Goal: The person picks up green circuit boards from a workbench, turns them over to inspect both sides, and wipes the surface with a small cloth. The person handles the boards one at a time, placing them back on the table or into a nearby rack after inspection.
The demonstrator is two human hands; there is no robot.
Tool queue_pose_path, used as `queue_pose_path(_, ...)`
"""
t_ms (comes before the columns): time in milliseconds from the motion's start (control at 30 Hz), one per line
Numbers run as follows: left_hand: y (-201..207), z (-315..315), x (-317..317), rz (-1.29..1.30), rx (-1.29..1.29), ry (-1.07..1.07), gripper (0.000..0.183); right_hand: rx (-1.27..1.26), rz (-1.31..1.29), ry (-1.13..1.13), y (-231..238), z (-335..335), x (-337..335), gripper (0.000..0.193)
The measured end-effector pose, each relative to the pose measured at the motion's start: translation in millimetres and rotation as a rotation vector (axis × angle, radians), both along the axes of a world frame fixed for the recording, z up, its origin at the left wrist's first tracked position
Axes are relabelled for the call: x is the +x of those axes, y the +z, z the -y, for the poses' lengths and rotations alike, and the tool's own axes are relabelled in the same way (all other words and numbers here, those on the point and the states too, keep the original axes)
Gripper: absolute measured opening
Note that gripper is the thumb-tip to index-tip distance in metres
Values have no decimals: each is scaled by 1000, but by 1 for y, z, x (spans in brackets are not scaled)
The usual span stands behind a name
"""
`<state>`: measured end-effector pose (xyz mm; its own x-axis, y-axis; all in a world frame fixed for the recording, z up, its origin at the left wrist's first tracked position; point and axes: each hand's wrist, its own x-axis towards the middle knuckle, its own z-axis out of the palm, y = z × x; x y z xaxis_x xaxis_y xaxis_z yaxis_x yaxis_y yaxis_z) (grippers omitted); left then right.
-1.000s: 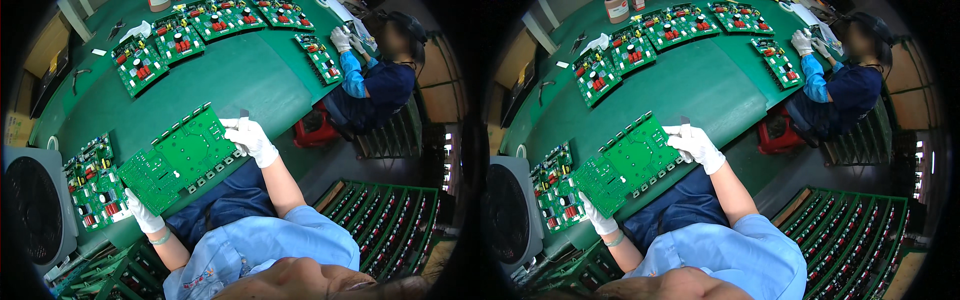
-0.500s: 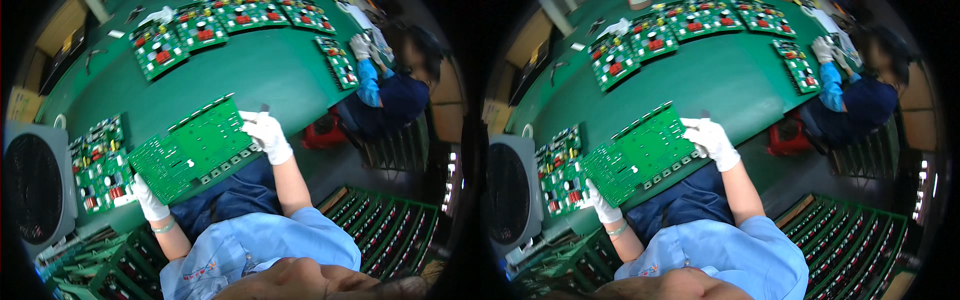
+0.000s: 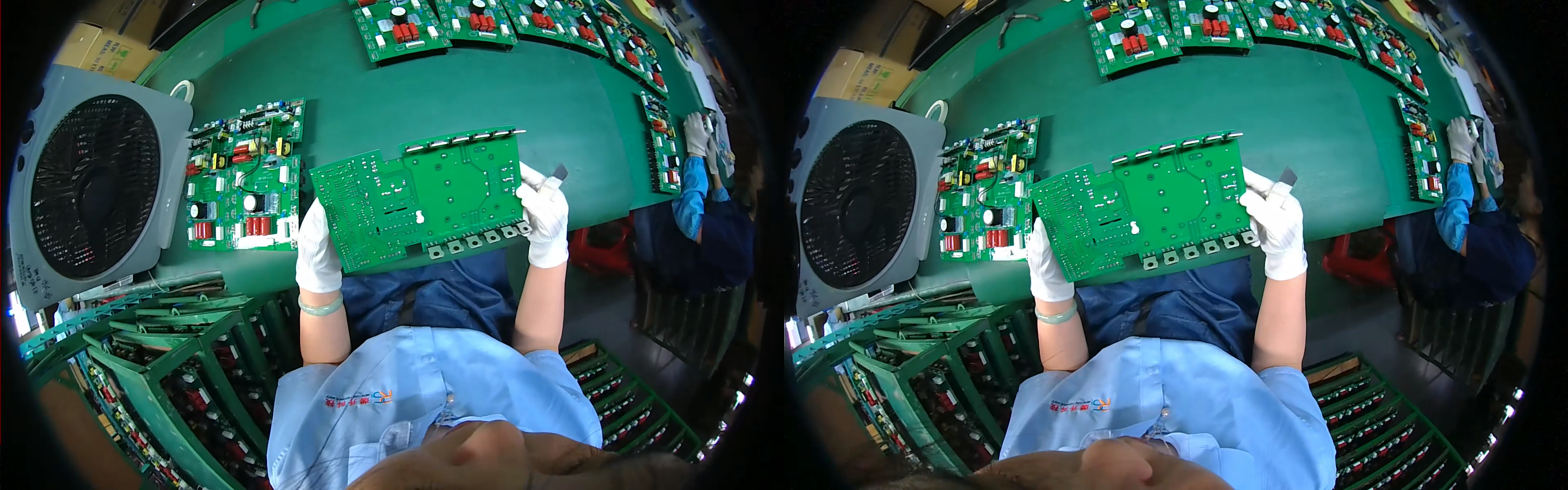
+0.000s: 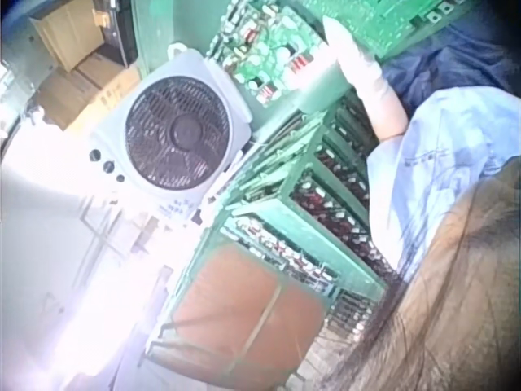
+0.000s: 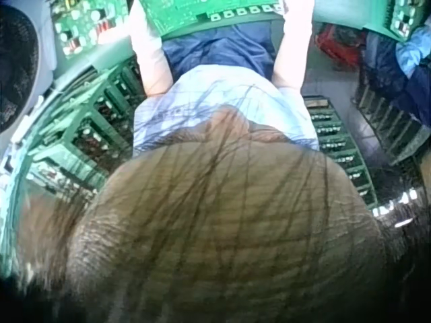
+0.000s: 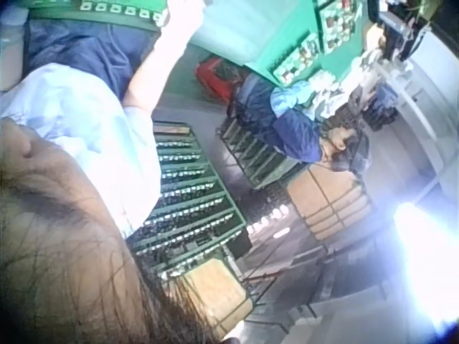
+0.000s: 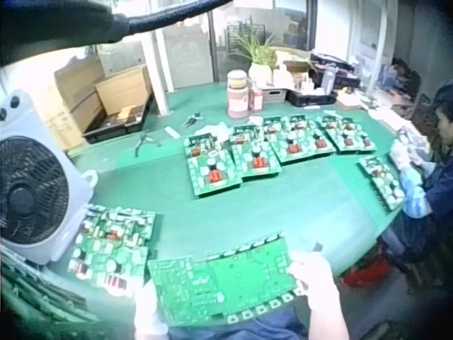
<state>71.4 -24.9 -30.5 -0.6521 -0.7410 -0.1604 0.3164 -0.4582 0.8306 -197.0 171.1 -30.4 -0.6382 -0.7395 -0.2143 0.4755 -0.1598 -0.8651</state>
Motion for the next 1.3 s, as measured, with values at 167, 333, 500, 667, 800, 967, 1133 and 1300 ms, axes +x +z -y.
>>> queue_pose_path(167, -15, 2, 2, 42, 40, 104, 41, -27, -8, 21, -2, -2, -3, 46)
queue_pose_path(333, -30, 11, 13, -18, -58, -46, 44, -16, -46, -6, -2, -2, -1, 45)
queue_pose_path(500, -10, 6, 4, -8, 69, -42, 47, -7, -46, -31, 0, -2, 1, 43)
queue_pose_path(667, -2, 4, -1, -49, 43, -51, 48, 4, -61, -59, -9, -4, -1, 43)
queue_pose_path(800, -12, 3, 5, -57, 61, -29, 47, 27, -57, -52, -12, -8, -2, 42)
queue_pose_path(967, -5, 5, 4, -67, 23, -87, 62, 46, -98, -52, -9, -7, 1, 43)
queue_pose_path(1133, 1, 5, 2, -90, 9, -134, 74, 35, -142, -23, -12, -7, -2, 42)
queue_pose_path(1300, 1, 5, 0, -67, -8, -128, 73, 33, -174, 38, -16, -12, -9, 46)
